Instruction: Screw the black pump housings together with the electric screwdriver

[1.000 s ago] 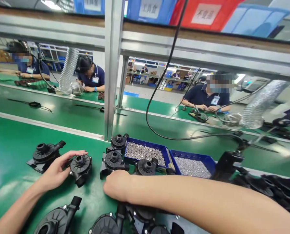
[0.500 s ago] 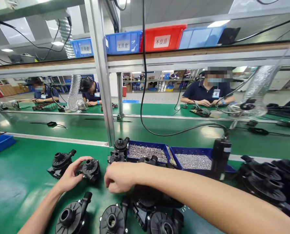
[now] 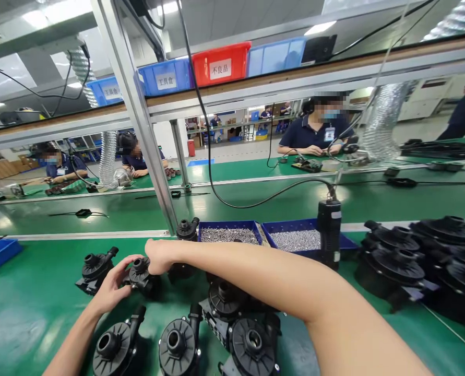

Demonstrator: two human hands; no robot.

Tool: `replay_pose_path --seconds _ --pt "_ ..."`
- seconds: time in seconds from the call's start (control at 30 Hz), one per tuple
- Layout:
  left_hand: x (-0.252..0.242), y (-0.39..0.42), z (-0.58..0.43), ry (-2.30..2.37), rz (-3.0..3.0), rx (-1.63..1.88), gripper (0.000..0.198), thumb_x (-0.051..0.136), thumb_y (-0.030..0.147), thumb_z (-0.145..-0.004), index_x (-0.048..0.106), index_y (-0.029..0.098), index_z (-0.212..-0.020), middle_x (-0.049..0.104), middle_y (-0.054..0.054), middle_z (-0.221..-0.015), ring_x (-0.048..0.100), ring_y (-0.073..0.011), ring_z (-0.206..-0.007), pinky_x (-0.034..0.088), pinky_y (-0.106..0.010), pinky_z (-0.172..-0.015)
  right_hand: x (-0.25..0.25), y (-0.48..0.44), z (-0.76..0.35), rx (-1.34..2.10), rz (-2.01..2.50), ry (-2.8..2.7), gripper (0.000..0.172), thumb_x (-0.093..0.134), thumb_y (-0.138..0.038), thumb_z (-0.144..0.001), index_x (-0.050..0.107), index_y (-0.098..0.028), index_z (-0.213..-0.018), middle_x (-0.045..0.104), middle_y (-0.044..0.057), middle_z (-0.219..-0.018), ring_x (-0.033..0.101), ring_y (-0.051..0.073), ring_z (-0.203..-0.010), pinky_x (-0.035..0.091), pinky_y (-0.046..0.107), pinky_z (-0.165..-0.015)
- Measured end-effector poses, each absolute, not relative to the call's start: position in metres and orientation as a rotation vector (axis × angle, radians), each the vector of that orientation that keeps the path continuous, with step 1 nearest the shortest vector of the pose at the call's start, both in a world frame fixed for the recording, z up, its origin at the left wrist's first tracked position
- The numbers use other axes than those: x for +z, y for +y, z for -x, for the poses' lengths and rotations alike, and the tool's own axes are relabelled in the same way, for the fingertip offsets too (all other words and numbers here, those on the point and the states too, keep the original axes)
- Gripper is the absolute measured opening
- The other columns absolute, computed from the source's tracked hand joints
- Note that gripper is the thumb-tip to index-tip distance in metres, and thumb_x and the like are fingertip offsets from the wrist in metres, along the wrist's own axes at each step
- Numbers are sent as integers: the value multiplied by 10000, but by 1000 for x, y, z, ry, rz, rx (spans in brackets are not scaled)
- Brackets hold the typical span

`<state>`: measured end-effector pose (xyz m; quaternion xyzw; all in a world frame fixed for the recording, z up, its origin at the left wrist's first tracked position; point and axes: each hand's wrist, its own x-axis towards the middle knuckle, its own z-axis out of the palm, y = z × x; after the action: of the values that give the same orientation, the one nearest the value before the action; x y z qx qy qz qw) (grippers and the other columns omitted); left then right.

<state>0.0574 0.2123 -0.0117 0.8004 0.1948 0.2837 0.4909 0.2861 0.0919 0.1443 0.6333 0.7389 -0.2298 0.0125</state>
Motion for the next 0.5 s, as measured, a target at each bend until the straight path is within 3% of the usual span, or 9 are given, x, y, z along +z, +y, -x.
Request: replay_pose_path --seconds 0.3,0.37,0.43,0.5 --pt "-11 212 -58 433 -1966 702 710 651 129 -676 688 238 -1377 647 -101 -1494 597 -357 -1421 482 -473 -1232 138 93 -278 -772 -2031 2254 672 829 -166 -858 569 45 -1440 809 274 -1152 823 358 -899 540 315 -526" --pt "-13 213 -57 414 -1976 704 695 664 136 -701 681 252 -1386 643 -95 -1495 597 -354 -1419 494 -467 -1221 134 95 -279 -724 -2064 2282 694 872 -257 -877 582 22 -1442 797 274 -1212 821 369 -980 603 334 -620" --pt "-15 215 -55 405 -1994 698 666 690 165 -742 671 255 -1401 635 -102 -1502 603 -358 -1410 494 -482 -1222 133 96 -286 -625 -2126 2332 707 875 -380 -922 587 -38 -1470 766 251 -1321 787 372 -1150 652 367 -805" --pt "-16 215 -55 413 -2043 699 655 720 201 -776 661 248 -1426 622 -120 -1512 604 -369 -1406 473 -518 -1239 137 97 -303 -489 -2220 2353 547 796 -436 -1013 642 -118 -1431 749 188 -1374 733 345 -1271 632 435 -1001"
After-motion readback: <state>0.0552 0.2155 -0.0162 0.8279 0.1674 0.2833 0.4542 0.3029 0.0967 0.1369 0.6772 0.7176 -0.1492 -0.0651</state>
